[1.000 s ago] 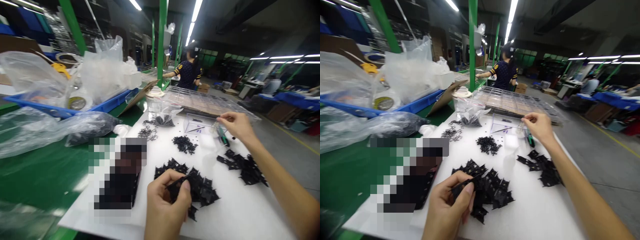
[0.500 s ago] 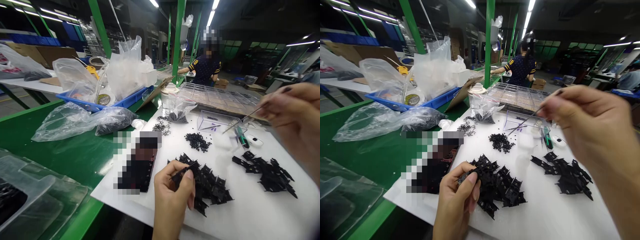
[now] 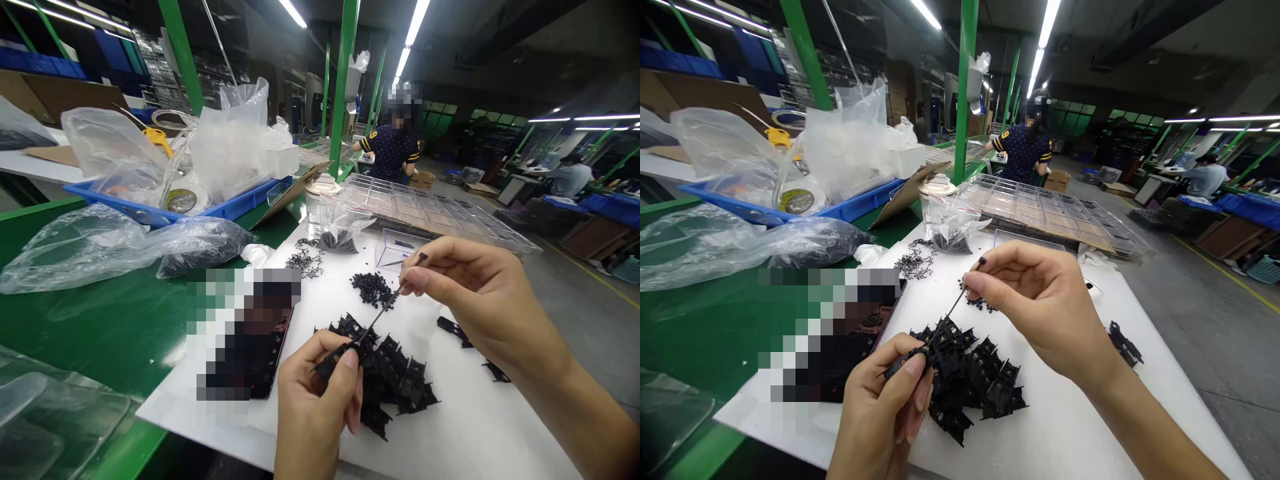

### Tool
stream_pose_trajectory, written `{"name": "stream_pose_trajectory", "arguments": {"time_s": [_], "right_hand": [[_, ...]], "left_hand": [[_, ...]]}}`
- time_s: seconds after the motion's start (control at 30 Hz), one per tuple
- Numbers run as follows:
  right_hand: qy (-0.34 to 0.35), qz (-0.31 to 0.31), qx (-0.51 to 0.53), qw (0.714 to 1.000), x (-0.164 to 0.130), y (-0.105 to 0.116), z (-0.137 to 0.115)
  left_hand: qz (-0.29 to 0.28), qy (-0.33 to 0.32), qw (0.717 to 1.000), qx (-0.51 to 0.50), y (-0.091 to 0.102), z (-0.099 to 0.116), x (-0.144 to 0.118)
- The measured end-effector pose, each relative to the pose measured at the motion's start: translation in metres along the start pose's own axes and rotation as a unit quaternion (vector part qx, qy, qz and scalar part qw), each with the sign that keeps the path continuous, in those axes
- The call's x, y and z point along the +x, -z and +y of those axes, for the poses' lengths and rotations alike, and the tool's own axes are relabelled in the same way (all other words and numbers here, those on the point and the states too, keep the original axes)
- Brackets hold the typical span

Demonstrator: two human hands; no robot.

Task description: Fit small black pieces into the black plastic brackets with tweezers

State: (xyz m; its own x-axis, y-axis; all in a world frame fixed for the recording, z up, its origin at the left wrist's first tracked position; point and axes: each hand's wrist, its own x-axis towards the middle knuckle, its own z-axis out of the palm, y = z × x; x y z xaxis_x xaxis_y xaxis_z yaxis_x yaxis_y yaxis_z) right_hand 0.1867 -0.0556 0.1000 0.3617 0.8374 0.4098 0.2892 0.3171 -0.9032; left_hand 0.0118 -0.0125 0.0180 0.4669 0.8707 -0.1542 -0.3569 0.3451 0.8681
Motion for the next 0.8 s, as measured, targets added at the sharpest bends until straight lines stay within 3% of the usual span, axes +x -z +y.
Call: {"name": "stream_pose_trajectory", "arguments": {"time_s": [0.17, 0.33, 0.5, 0.63, 0.8], "right_hand": [[0.013, 0.023, -0.002, 1.0, 0.001, 0.004, 0.002], [0.056, 0.078, -0.029, 0.995, 0.008, 0.023, 0.001], [0.127, 0.225, -0.127, 0.958, 0.032, 0.066, 0.012], [0.143, 0.328, -0.203, 0.912, 0.051, 0.113, 0.04], [0.104, 0.349, -0.256, 0.895, 0.059, 0.15, 0.075]], "left_hand": [[-0.02, -0.005, 1.0, -0.004, 0.009, -0.007, 0.006], [-0.016, -0.009, 1.0, -0.005, 0.011, -0.008, 0.008], [-0.016, -0.009, 1.0, -0.02, 0.01, -0.008, 0.01], [-0.017, -0.007, 1.0, -0.017, 0.013, -0.008, 0.014], [-0.016, 0.01, 1.0, 0.002, 0.016, -0.009, 0.019]]}}
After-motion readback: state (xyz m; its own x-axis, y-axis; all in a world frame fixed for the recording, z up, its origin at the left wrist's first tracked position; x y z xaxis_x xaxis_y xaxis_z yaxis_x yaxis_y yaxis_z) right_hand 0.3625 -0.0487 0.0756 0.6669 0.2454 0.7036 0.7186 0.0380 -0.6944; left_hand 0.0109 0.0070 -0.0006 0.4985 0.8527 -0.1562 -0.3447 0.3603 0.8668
